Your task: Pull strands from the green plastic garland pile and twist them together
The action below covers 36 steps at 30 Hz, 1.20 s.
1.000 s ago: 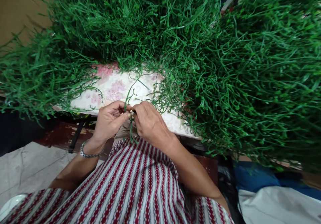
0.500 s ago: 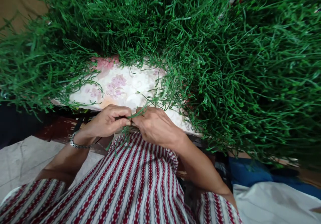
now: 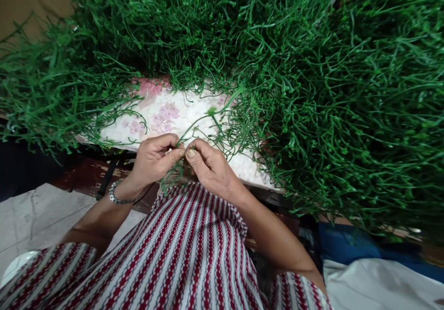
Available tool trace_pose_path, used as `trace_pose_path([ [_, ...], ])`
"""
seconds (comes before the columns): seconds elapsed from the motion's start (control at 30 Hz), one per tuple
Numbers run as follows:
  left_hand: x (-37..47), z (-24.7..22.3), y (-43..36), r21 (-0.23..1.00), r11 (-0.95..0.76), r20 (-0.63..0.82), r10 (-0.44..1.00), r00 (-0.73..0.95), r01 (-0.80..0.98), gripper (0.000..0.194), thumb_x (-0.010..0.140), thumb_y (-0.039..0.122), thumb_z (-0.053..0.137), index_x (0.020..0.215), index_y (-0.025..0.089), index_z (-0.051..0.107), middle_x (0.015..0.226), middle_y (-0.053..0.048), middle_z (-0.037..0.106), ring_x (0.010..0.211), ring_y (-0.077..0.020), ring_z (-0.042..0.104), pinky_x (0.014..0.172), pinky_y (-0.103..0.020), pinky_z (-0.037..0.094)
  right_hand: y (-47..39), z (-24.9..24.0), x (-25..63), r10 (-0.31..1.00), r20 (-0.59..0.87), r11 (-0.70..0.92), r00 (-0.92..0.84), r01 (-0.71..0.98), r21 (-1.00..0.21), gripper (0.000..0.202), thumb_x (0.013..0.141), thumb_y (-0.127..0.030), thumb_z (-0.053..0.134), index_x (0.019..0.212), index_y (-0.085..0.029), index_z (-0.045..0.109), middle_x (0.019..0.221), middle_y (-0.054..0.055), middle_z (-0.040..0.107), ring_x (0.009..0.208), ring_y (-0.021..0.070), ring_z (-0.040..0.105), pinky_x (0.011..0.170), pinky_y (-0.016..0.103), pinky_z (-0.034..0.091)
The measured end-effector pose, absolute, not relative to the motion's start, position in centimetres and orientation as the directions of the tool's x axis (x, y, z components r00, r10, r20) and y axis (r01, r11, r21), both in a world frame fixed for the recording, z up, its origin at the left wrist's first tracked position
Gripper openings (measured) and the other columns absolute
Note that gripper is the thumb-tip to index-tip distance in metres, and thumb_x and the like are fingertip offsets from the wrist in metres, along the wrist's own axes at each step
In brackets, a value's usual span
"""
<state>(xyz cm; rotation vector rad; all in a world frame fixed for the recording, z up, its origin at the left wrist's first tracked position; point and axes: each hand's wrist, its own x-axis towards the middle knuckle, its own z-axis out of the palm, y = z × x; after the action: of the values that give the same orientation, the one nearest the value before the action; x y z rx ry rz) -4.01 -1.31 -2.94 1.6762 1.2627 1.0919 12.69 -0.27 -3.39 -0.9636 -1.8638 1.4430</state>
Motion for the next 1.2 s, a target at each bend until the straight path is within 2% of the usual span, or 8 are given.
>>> trace_pose_path([
  [0.1,-3.1,-3.5,-1.8,0.897,-0.249,0.270,0.963,-0.006,0.365,0.017,0.075,0.018,0.058,0.060,0.016,0.049,0.056,0.004,0.047,0.051,-0.0073,0.038,0.051,-0.020,0.032,-1.2,-4.6,11.5,0.866,-0.022,0.019,-0.500,0.078,-0.997,0.030,0.087,-0.047,0.044,0.094,-0.018,0.046,0.074,-0.002,0.043,0.065,0.0086,0.042,0.058,0.020,0.037],
  [0.2,-2.6,-3.9,-2.1,0.923,-0.197,0.234,0.969,-0.075,0.330,0.018,0.074,0.019,0.059,0.060,0.016,0.048,0.057,0.003,0.048,0.052,-0.0075,0.040,0.052,-0.020,0.033,-1.7,-5.5,10.9,0.885,-0.024,-0.021,-0.465,0.011,-1.000,0.032,0.083,-0.046,0.052,0.096,-0.018,0.045,0.081,-0.001,0.044,0.073,0.0089,0.043,0.065,0.020,0.039],
  [0.4,-2.6,-3.9,-2.1,0.995,-0.030,0.032,0.999,-0.018,0.090,0.017,0.073,0.022,0.063,0.060,0.015,0.055,0.057,0.003,0.050,0.052,-0.0076,0.042,0.050,-0.020,0.035,-2.0,-6.0,11.1,0.853,-0.077,-0.092,-0.515,-0.003,-0.996,0.024,0.085,-0.039,0.051,0.086,-0.015,0.049,0.072,-0.003,0.044,0.066,0.0077,0.042,0.061,0.020,0.037],
  [0.6,-1.3,-4.4,-1.8,0.981,-0.105,0.078,0.984,-0.162,-0.162,0.013,0.068,0.019,0.068,0.059,0.016,0.059,0.066,0.001,0.051,0.065,-0.0094,0.048,0.062,-0.021,0.040,-2.3,-6.1,10.6,0.866,-0.106,-0.243,-0.490,-0.225,-0.944,0.028,0.078,-0.041,0.061,0.087,-0.015,0.055,0.070,-0.003,0.047,0.063,0.0066,0.042,0.058,0.019,0.037],
  [0.73,-0.4,-4.6,-1.8,0.942,-0.083,0.016,0.979,-0.204,-0.326,0.009,0.065,0.017,0.069,0.064,0.016,0.060,0.071,0.001,0.051,0.066,-0.0086,0.049,0.060,-0.019,0.040,-2.4,-6.2,10.0,0.873,-0.157,-0.337,-0.463,-0.339,-0.878,0.029,0.073,-0.042,0.066,0.082,-0.016,0.055,0.068,-0.004,0.046,0.058,0.0060,0.039,0.055,0.018,0.034],
  [0.93,-1.0,-4.1,-1.6,0.841,0.110,-0.149,0.988,-0.032,-0.530,0.014,0.070,0.023,0.064,0.065,0.017,0.052,0.060,0.001,0.052,0.055,-0.0100,0.048,0.051,-0.022,0.039,-2.4,-5.9,10.5,0.813,-0.088,-0.286,-0.576,-0.262,-0.922,0.039,0.078,-0.051,0.056,0.068,-0.014,0.052,0.056,-0.005,0.036,0.051,0.0055,0.029,0.049,0.020,0.022],
  [1.03,-1.2,-3.6,-1.5,0.761,0.212,-0.229,0.972,0.052,-0.613,0.018,0.069,0.022,0.062,0.062,0.018,0.047,0.055,0.002,0.047,0.053,-0.0100,0.046,0.053,-0.024,0.042,-2.4,-5.8,11.0,0.783,-0.051,-0.216,-0.620,-0.194,-0.957,0.044,0.082,-0.055,0.048,0.066,-0.014,0.048,0.056,-0.005,0.034,0.052,0.0064,0.028,0.049,0.021,0.023],
  [1.2,-0.7,-2.5,-1.6,0.671,0.203,-0.257,0.966,0.033,-0.713,0.018,0.069,0.016,0.059,0.058,0.017,0.045,0.050,0.003,0.043,0.052,-0.0090,0.045,0.060,-0.027,0.044,-2.3,-5.6,11.2,0.750,0.067,-0.085,-0.658,-0.196,-0.977,0.041,0.088,-0.050,0.040,0.066,-0.015,0.044,0.061,-0.003,0.033,0.057,0.0080,0.030,0.053,0.022,0.026],
])
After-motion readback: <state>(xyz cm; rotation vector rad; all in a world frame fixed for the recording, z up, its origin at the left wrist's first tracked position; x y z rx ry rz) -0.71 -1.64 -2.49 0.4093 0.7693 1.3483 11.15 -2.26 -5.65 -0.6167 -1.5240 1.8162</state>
